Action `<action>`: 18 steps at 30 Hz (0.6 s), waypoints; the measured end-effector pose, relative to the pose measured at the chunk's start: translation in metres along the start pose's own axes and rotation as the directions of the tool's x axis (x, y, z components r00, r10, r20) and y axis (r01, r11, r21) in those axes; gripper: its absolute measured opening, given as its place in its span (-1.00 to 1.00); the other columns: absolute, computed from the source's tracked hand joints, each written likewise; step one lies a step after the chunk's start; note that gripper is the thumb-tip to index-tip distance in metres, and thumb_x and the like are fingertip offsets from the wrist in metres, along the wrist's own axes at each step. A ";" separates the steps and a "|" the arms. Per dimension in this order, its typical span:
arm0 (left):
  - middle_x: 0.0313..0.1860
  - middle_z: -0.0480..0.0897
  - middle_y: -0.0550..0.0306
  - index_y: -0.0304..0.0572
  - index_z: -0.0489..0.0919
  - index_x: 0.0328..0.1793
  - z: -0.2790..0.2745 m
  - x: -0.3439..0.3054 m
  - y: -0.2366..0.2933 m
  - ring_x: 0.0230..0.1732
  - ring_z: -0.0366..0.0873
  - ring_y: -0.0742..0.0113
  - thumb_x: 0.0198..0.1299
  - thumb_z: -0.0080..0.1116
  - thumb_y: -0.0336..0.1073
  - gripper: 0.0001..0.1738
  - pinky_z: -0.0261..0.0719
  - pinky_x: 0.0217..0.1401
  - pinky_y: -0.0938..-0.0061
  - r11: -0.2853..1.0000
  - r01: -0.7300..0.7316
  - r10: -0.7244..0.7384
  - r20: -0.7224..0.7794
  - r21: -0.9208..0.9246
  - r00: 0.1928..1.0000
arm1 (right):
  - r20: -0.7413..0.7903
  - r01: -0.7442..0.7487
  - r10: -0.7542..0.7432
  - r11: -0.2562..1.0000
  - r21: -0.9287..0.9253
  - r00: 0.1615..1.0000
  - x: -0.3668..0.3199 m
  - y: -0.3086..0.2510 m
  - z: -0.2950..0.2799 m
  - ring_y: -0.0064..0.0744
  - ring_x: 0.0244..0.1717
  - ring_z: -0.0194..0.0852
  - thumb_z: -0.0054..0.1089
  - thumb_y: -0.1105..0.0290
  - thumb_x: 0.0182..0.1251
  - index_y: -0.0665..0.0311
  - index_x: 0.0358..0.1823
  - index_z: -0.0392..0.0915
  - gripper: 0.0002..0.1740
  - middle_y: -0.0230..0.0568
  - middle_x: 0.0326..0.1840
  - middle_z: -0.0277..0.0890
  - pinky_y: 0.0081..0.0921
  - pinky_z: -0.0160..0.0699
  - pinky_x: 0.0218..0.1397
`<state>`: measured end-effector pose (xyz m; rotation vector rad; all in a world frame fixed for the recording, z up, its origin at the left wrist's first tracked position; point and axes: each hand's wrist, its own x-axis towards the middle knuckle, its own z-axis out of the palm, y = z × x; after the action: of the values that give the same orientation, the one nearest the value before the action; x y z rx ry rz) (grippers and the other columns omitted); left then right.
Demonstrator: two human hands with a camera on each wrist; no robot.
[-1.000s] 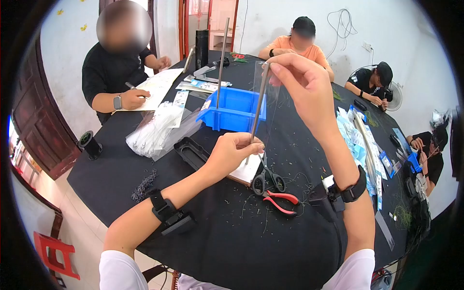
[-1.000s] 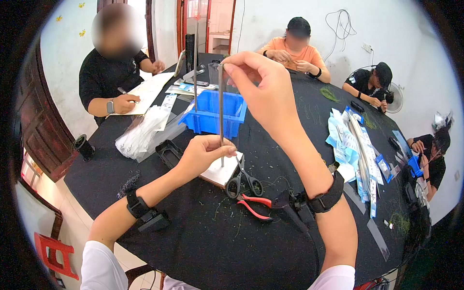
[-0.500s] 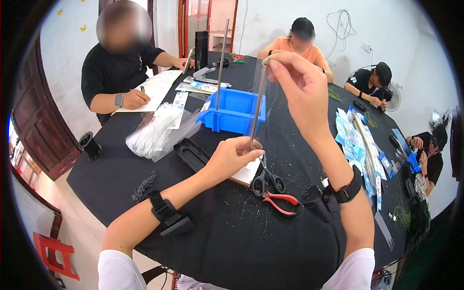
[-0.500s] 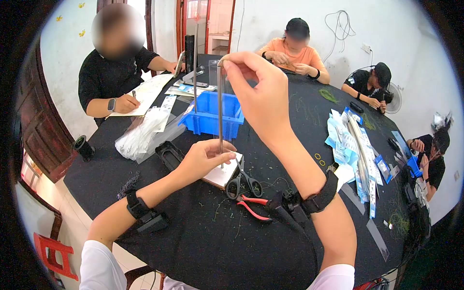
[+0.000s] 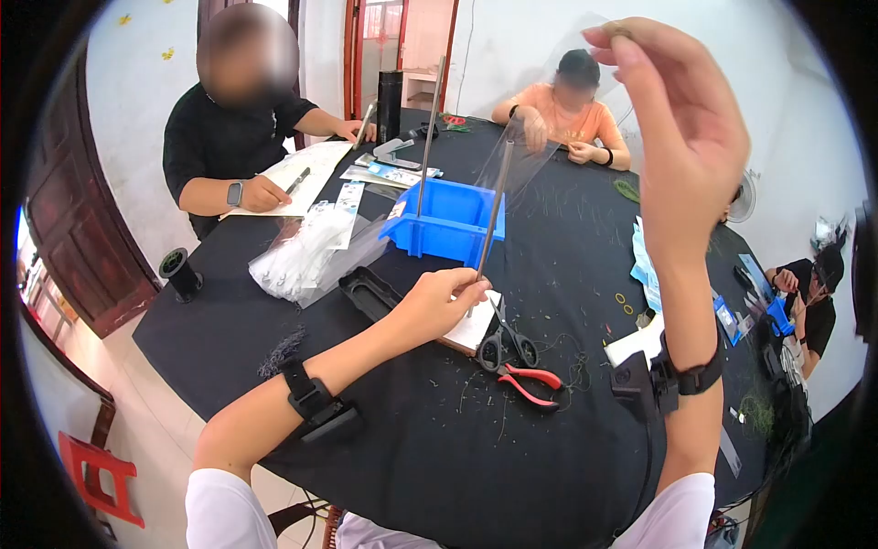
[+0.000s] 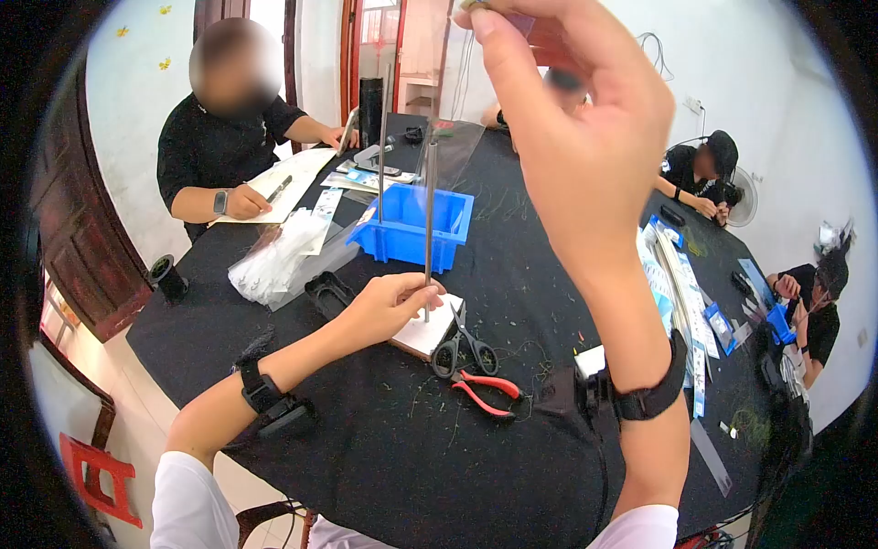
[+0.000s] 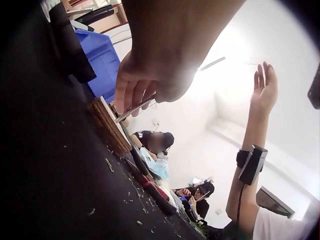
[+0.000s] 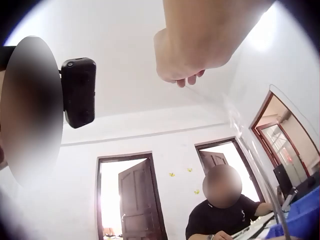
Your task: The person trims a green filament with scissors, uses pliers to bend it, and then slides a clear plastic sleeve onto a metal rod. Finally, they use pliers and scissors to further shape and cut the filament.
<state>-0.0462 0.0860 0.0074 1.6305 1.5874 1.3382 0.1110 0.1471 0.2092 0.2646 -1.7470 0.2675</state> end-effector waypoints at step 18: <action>-0.25 0.66 -0.01 -0.41 0.57 -0.03 -0.047 -0.046 0.122 -0.33 0.65 0.37 0.26 0.09 -0.29 -0.70 0.62 -0.31 0.58 0.855 0.067 -0.100 -0.037 -0.514 0.994 | 0.152 0.000 0.016 0.995 -0.104 0.988 -0.121 -0.037 0.016 -0.26 -0.20 0.52 0.32 0.51 -0.05 0.28 -0.14 0.48 -0.64 -0.16 -0.20 0.51 -0.40 0.51 -0.17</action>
<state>-0.0249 0.0058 0.1184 1.1869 1.1730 1.6062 0.1306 0.1105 0.0881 0.2070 -1.9077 0.1644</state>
